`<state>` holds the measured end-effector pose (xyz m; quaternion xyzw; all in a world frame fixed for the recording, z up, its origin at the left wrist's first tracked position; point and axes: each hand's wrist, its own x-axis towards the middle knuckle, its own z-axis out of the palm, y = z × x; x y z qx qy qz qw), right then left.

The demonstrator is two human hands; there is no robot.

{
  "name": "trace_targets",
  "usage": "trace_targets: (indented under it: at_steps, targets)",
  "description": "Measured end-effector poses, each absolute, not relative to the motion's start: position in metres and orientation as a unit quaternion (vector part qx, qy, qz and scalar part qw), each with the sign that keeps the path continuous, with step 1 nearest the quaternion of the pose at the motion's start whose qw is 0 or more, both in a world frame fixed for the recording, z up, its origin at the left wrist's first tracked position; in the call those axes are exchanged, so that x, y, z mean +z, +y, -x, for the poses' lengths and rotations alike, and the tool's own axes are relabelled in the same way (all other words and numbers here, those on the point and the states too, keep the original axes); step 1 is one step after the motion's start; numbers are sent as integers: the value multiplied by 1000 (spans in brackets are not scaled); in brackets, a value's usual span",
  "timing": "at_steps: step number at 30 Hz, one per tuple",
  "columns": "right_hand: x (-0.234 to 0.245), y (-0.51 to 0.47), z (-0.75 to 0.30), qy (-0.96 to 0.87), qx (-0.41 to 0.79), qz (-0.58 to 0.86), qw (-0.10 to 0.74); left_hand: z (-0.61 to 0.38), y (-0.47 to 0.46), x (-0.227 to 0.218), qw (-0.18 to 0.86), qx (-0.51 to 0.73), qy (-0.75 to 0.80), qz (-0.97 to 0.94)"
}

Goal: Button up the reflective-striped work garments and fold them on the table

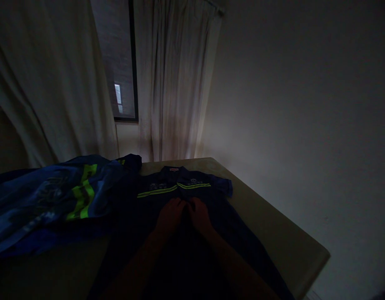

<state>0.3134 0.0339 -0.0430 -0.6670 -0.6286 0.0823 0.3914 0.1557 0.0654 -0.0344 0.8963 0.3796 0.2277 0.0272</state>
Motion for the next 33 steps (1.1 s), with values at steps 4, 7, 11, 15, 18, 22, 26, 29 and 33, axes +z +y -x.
trace_targets:
  at_steps: [4,7,11,15,18,22,26,29,33]
  targets:
    - [-42,34,-315,-651,112,646,383,-154,72,-43,65,253,390,-883]
    - [-40,31,-314,-661,116,639,376,-152,76,-46,102,276,386,-874]
    - [-34,27,-313,-655,141,633,387,-149,81,-49,136,310,380,-861]
    - [-29,25,-312,-661,164,620,390,-148,81,-52,141,316,367,-863]
    - [-29,25,-312,-662,175,618,386,-147,79,-50,136,284,372,-873]
    - [-30,24,-310,-657,181,620,389,-147,76,-43,136,267,397,-867]
    - [-29,24,-311,-664,185,610,391,-145,75,-38,147,272,403,-861]
    - [-27,25,-312,-672,191,596,396,-144,75,-36,165,287,398,-856]
    - [-28,26,-312,-667,183,609,389,-145,74,-34,190,302,399,-845]
